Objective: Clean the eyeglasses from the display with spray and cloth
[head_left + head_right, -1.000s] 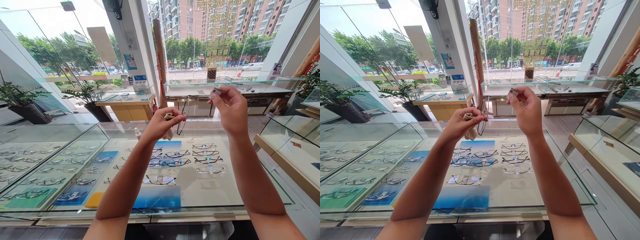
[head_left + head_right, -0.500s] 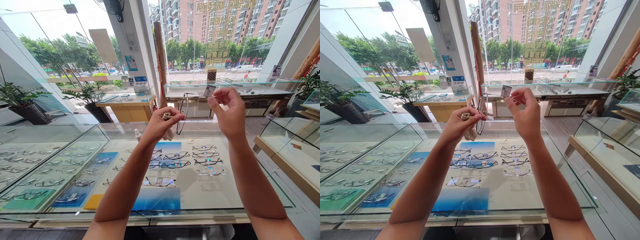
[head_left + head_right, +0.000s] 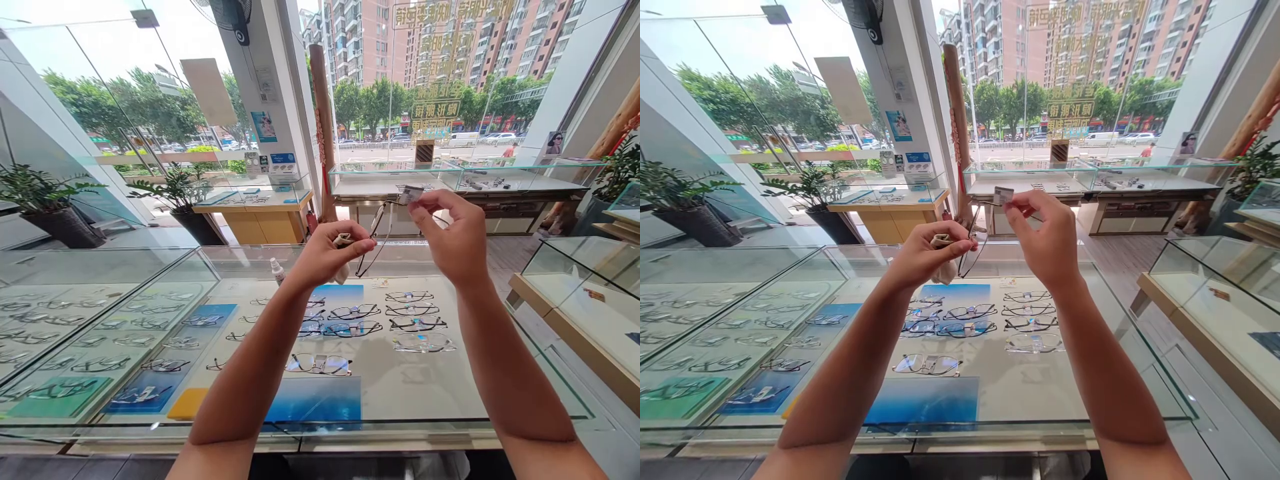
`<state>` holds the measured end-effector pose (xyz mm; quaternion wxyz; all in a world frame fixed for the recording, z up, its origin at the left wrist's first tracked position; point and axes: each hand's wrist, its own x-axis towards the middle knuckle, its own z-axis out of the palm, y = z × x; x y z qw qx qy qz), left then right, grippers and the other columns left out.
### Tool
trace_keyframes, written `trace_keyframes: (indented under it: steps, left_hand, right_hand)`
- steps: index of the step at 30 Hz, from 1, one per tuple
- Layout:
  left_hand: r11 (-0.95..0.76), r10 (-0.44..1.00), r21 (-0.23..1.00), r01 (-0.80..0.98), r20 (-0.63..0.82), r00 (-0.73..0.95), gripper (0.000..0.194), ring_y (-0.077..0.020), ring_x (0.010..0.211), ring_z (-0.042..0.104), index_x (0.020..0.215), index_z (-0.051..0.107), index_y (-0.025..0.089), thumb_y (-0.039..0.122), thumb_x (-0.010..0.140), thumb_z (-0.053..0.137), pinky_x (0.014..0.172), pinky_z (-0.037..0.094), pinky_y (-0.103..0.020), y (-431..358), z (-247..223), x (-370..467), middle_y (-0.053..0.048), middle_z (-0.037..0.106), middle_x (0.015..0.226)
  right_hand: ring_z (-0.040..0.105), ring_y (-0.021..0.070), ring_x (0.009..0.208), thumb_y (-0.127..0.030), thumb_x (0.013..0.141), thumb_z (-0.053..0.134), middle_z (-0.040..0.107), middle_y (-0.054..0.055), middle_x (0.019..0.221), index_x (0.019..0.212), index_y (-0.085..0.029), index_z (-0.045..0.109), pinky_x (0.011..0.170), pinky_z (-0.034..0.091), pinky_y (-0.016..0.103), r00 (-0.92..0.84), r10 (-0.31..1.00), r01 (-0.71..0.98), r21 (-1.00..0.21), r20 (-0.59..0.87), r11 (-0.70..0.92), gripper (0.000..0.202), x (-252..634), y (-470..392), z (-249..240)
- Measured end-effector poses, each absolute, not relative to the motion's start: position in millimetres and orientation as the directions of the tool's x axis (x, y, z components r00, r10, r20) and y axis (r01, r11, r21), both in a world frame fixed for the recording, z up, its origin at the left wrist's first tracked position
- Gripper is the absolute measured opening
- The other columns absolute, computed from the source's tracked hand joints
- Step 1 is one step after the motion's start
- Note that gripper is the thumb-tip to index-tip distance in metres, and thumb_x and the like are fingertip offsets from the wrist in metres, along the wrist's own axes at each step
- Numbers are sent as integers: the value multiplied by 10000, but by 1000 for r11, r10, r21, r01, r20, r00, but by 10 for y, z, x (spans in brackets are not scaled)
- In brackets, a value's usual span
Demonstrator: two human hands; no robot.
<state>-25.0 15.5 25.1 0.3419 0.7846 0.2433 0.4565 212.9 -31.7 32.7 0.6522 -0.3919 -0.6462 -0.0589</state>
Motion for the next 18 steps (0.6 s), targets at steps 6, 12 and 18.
trace_keyframes:
  steps: [6,12,18]
  left_hand:
    - [-676,670,732,85,563,484,265,-181,795,685,867,815,248,501,909,882,722,523,-348,158,232,-228,-56,799,887]
    - [-695,647,713,91,565,512,244,-196,862,696,841,797,243,466,914,864,757,542,-340,133,232,-198,-60,797,878]
    - [-705,633,699,117,546,549,252,-185,819,668,850,788,240,472,928,845,714,512,-331,105,235,-177,-59,788,869]
  right_hand:
    - [710,217,812,-320,978,729,797,18,867,906,-268,740,826,608,420,147,484,557,-477,863,680,91,2091,-395,354]
    - [709,207,810,-305,978,723,776,18,853,888,-258,725,801,610,391,126,501,560,-479,856,677,101,2084,-429,375]
    - [668,188,780,-296,979,722,721,3,787,806,-244,683,785,574,373,122,560,517,-534,820,669,185,2064,-442,380]
